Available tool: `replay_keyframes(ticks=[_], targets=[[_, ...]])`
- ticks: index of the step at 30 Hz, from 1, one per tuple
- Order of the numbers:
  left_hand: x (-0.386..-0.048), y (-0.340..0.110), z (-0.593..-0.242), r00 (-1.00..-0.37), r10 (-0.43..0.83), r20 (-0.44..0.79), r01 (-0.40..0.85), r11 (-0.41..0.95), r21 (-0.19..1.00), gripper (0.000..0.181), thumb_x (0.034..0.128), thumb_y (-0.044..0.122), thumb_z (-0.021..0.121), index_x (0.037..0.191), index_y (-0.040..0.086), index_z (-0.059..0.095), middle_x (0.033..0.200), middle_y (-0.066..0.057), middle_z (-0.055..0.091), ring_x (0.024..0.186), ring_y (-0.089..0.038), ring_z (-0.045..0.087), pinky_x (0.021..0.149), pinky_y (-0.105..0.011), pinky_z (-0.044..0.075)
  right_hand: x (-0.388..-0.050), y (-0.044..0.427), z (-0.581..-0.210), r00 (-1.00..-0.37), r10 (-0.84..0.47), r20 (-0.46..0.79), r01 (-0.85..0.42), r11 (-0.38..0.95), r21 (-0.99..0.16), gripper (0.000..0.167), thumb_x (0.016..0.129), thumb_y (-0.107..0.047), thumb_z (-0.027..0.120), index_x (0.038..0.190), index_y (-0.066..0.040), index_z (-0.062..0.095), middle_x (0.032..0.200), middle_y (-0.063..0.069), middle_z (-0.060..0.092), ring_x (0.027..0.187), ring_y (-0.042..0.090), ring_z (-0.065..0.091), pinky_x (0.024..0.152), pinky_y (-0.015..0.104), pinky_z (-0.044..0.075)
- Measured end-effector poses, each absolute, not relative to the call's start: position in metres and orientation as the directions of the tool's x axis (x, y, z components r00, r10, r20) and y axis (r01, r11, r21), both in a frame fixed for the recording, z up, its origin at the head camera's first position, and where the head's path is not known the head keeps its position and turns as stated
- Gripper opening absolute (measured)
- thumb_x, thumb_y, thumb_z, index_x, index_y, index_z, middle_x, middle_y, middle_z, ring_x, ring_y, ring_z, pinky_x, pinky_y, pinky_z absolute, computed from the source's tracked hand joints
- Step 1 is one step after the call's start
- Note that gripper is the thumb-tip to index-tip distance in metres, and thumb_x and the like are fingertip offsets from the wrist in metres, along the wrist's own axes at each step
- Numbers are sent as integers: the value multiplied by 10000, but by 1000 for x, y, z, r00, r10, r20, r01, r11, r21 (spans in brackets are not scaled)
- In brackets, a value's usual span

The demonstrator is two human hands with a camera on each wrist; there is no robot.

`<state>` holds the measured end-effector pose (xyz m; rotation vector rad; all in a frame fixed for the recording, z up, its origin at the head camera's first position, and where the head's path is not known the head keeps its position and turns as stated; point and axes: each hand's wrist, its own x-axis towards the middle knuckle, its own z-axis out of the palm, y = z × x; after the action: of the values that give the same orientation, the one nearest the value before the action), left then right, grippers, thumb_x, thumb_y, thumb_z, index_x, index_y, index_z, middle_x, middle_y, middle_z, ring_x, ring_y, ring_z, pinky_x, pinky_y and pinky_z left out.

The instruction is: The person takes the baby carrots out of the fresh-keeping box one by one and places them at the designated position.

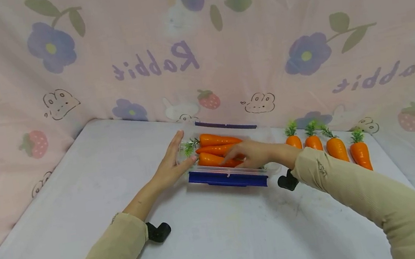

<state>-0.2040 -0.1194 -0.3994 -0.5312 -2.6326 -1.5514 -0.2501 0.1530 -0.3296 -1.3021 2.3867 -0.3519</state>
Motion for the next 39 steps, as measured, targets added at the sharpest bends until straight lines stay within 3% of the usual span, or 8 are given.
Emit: replay_keyframes(ticks=[9, 20, 26, 31, 36, 39], targets=[[-203, -118, -397, -943, 264, 204, 306, 443, 843, 813, 936, 379, 547, 1559, 211, 52, 1629, -31, 12, 1492, -272, 51, 1149, -620, 104, -251, 152, -338, -471, -862, -189, -717, 498, -488, 227, 925, -103, 599, 1146, -94, 651, 1095, 62, 644, 933, 262, 551, 876, 420, 514], [-203, -118, -398, -942, 263, 208, 311, 453, 835, 811, 940, 373, 546, 1559, 210, 48, 1629, -18, 6, 1492, -271, 51, 1148, -620, 106, -249, 148, -344, -523, -832, -184, -677, 537, -503, 123, 931, -96, 583, 1053, -99, 594, 1080, 61, 576, 1002, 249, 515, 953, 403, 468], [-203, -119, -399, -939, 268, 214, 319, 451, 834, 809, 940, 380, 543, 1558, 237, 41, 1628, 9, 1, 1492, -265, 51, 1148, -619, 110, -249, 149, -345, -501, -854, -139, -705, 496, -507, 140, 914, -73, 601, 1053, -85, 588, 1057, 46, 589, 1021, 228, 515, 1004, 425, 432], [-203, -119, -399, -938, 269, 217, 321, 444, 837, 809, 941, 381, 545, 1558, 238, 43, 1627, 13, 1, 1491, -267, 52, 1146, -623, 109, -250, 150, -345, -501, -859, -105, -711, 478, -516, 238, 895, -29, 614, 1124, -64, 557, 1107, 66, 621, 1062, 250, 565, 1024, 452, 443], [-203, -119, -399, -938, 273, 212, 319, 448, 835, 810, 943, 373, 543, 1559, 200, 46, 1627, 13, -4, 1491, -274, 51, 1146, -623, 110, -247, 150, -345, -524, -842, -132, -697, 512, -502, 499, 907, -13, 573, 1388, -100, 474, 1384, 100, 522, 1243, 300, 506, 1063, 500, 401], [-202, -119, -398, -940, 270, 208, 314, 449, 837, 809, 943, 376, 540, 1559, 200, 47, 1628, 2, -4, 1491, -272, 48, 1149, -618, 106, -246, 150, -344, -521, -844, -131, -705, 512, -491, 584, 908, 6, 552, 1459, -129, 416, 1469, 93, 447, 1316, 306, 436, 1090, 518, 361]])
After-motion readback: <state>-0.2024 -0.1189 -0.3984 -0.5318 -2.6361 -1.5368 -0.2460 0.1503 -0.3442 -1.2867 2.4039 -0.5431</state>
